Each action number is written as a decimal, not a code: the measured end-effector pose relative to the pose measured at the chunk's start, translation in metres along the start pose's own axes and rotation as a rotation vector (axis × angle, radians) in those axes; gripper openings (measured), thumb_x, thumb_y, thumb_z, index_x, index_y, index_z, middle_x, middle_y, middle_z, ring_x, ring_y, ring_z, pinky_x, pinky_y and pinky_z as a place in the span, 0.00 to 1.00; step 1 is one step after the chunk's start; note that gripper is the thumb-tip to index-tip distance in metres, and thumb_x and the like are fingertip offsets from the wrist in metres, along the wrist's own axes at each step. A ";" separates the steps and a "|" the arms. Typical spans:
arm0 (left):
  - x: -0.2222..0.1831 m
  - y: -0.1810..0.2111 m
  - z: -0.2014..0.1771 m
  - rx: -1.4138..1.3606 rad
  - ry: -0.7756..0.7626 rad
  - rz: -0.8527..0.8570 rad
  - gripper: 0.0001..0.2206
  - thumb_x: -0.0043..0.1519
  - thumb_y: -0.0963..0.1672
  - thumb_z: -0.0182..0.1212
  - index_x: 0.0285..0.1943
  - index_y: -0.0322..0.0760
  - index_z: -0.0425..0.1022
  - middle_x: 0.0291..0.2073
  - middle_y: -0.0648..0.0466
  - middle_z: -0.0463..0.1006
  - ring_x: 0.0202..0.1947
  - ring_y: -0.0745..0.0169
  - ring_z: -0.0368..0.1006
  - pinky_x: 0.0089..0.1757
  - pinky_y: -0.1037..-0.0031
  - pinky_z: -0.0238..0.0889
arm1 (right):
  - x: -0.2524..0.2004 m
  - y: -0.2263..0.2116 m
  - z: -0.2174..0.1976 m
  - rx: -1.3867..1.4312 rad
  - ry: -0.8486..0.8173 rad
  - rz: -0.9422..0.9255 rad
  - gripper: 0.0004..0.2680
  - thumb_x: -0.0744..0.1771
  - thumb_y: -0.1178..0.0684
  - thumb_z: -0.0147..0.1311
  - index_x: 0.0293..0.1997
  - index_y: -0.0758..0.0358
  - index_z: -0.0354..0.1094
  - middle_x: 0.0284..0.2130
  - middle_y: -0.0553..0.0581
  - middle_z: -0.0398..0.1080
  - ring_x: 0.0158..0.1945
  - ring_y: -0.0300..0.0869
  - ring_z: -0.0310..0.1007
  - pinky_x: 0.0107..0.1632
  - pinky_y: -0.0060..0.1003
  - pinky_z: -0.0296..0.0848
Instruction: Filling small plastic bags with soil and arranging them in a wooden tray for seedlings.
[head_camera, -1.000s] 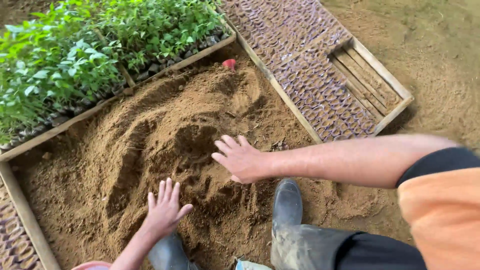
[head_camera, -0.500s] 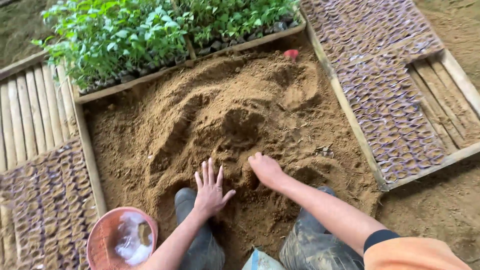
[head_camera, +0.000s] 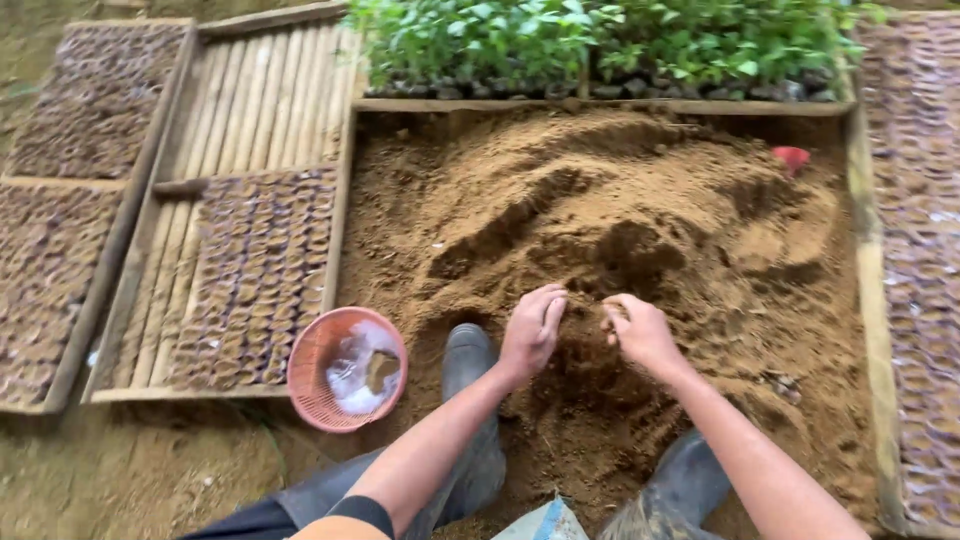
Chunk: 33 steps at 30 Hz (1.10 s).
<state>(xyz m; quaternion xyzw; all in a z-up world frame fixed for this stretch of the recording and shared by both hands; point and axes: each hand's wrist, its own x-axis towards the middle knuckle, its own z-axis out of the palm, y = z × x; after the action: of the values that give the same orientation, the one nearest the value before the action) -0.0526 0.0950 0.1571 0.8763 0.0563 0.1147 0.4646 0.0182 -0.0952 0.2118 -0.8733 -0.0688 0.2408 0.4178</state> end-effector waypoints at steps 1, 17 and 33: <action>0.002 0.004 -0.008 0.006 0.017 -0.015 0.17 0.72 0.52 0.44 0.58 0.49 0.77 0.58 0.55 0.76 0.62 0.58 0.70 0.60 0.65 0.60 | -0.003 -0.007 0.001 -0.005 -0.020 -0.011 0.08 0.69 0.58 0.50 0.50 0.58 0.75 0.29 0.62 0.79 0.24 0.43 0.78 0.30 0.37 0.77; 0.033 0.021 -0.056 -0.456 -0.201 -0.336 0.16 0.75 0.47 0.44 0.48 0.36 0.79 0.37 0.47 0.81 0.37 0.57 0.77 0.43 0.66 0.71 | -0.011 0.008 -0.022 0.524 -0.013 0.232 0.09 0.72 0.50 0.49 0.47 0.64 0.71 0.28 0.58 0.70 0.25 0.38 0.67 0.25 0.29 0.68; 0.034 0.039 -0.055 -0.474 -0.294 -0.370 0.18 0.75 0.48 0.40 0.51 0.36 0.79 0.39 0.48 0.82 0.39 0.58 0.77 0.44 0.69 0.68 | -0.034 -0.039 -0.037 1.046 -0.144 0.216 0.19 0.66 0.72 0.35 0.66 0.83 0.53 0.60 0.84 0.62 0.63 0.64 0.66 0.64 0.56 0.66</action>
<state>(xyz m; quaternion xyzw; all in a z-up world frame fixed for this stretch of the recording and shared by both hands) -0.0342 0.1237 0.2239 0.7259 0.1183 -0.0893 0.6716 0.0091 -0.1072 0.2735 -0.5321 0.1221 0.3440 0.7639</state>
